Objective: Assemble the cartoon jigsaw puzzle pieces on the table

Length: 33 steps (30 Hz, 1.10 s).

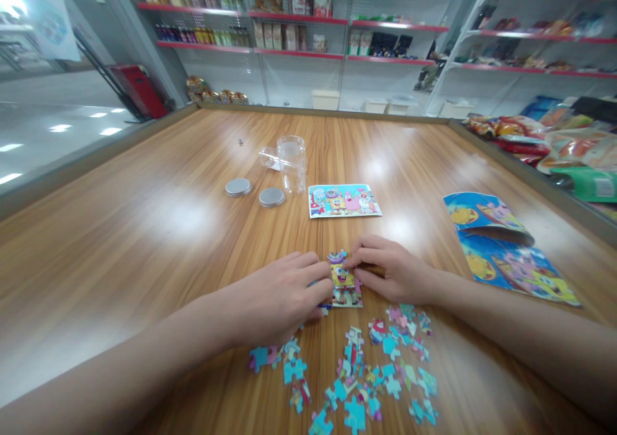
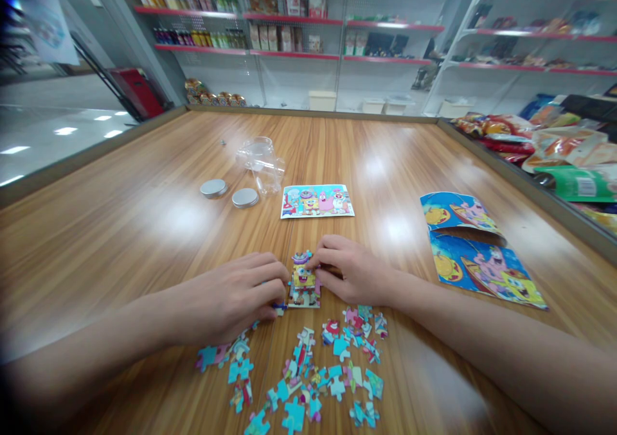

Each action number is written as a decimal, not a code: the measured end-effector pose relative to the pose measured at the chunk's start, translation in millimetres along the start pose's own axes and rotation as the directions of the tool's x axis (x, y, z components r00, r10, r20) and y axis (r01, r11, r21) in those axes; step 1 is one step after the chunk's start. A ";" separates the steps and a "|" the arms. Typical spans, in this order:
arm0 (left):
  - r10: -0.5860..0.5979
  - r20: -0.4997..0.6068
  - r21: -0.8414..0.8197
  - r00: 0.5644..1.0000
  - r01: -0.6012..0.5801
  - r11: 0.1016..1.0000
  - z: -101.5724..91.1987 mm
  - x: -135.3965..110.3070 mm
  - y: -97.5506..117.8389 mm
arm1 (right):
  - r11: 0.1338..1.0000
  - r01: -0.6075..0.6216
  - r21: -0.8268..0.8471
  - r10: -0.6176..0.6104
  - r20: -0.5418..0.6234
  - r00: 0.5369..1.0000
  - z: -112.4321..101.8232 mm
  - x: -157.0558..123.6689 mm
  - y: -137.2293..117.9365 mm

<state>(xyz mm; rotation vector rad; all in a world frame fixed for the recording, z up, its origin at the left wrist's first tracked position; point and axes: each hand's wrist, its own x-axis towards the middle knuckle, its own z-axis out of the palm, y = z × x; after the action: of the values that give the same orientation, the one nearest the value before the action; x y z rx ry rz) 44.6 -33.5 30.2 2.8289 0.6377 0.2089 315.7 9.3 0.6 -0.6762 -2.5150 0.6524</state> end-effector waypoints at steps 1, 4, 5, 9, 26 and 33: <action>0.012 -0.006 -0.001 1.000 -0.012 1.000 0.0 0.2 0.0 | 1.000 -0.001 0.001 0.001 0.002 1.000 -0.1 0.0 0.1; 0.027 -0.016 -0.004 0.999 -0.027 1.000 -0.5 1.6 -0.4 | 1.000 -0.003 0.001 0.003 0.006 1.000 -0.2 0.2 0.3; 0.024 -0.017 -0.005 1.000 -0.024 1.000 -0.8 2.0 -0.5 | 1.000 -0.002 0.001 0.002 0.006 1.000 -0.1 0.3 0.3; -0.012 -0.021 0.018 1.000 0.012 1.000 -3.4 1.7 -0.9 | 1.000 0.005 0.004 -0.005 0.000 1.000 0.3 0.4 0.0; -0.048 -0.002 0.074 0.999 0.048 0.996 -4.7 -1.5 -2.6 | 1.000 -0.001 0.021 0.001 -0.001 1.000 0.6 -1.2 0.5; -0.112 0.019 0.097 0.994 0.109 0.989 -8.6 -1.5 -3.6 | 1.000 -0.011 0.011 0.011 0.008 1.000 0.5 -0.6 0.2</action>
<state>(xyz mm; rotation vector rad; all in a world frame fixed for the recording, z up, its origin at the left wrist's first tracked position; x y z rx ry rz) 40.2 -29.3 37.4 2.8708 0.8172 0.1280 316.0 9.0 -0.1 -0.6851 -2.5152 0.6734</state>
